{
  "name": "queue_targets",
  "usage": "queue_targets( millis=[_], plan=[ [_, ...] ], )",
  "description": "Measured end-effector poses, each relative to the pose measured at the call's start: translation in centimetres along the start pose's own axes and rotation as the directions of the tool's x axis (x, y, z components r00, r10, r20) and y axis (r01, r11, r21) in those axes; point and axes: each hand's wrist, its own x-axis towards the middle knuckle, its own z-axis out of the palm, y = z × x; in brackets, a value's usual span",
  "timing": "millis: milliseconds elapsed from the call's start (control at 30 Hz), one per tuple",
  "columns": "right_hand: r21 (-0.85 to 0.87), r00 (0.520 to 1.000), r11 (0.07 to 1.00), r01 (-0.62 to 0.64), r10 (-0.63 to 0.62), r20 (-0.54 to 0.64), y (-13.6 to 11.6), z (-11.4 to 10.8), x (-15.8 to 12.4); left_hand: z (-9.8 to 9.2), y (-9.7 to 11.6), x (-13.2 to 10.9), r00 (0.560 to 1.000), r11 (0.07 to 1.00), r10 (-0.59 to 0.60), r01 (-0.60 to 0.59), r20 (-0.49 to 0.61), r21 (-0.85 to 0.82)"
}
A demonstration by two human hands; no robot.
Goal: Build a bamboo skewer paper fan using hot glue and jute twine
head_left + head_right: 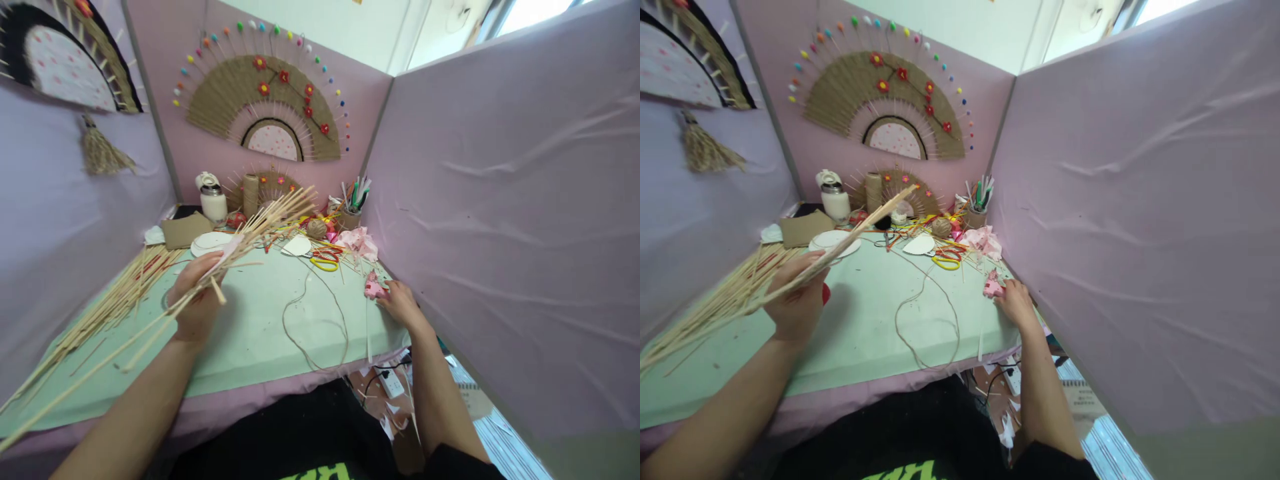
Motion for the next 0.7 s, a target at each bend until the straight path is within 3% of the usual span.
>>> queue_targets(
  millis=[100,267,367,433,500,600,700],
  plan=[
    [-0.004,0.999,1.000,0.018,-0.017,0.046,0.3,0.7,0.6,-0.3,0.3,0.0,0.998,1.000,0.027,-0.027,0.055,-0.011],
    [0.040,1.000,0.999,0.002,-0.001,-0.016,0.2,1.2,0.5,-0.8,0.4,-0.2,0.988,0.999,-0.013,0.008,0.156,0.033],
    [0.179,0.996,0.984,0.009,0.007,-0.090,0.2,0.9,-0.2,-0.9,0.0,-0.4,0.987,0.999,0.033,-0.032,0.159,-0.007],
    [0.365,0.987,0.931,0.027,0.032,-0.155,-0.2,0.2,-1.0,-1.0,-0.3,-0.6,0.984,0.997,0.074,-0.068,0.160,-0.044],
    [0.583,0.981,0.811,0.047,0.074,-0.182,-1.1,-1.0,-1.9,-1.0,-0.5,-0.7,0.982,0.995,0.089,-0.078,0.170,-0.069],
    [0.850,0.980,0.525,0.044,0.142,-0.138,-3.7,-2.7,-3.0,-1.1,-0.6,-0.8,0.982,0.996,0.059,-0.046,0.182,-0.076],
    [0.963,0.964,0.240,0.123,0.200,-0.173,-7.4,-3.7,-3.8,-0.8,-0.3,-0.7,0.987,0.998,-0.006,0.016,0.158,-0.061]
  ],
)
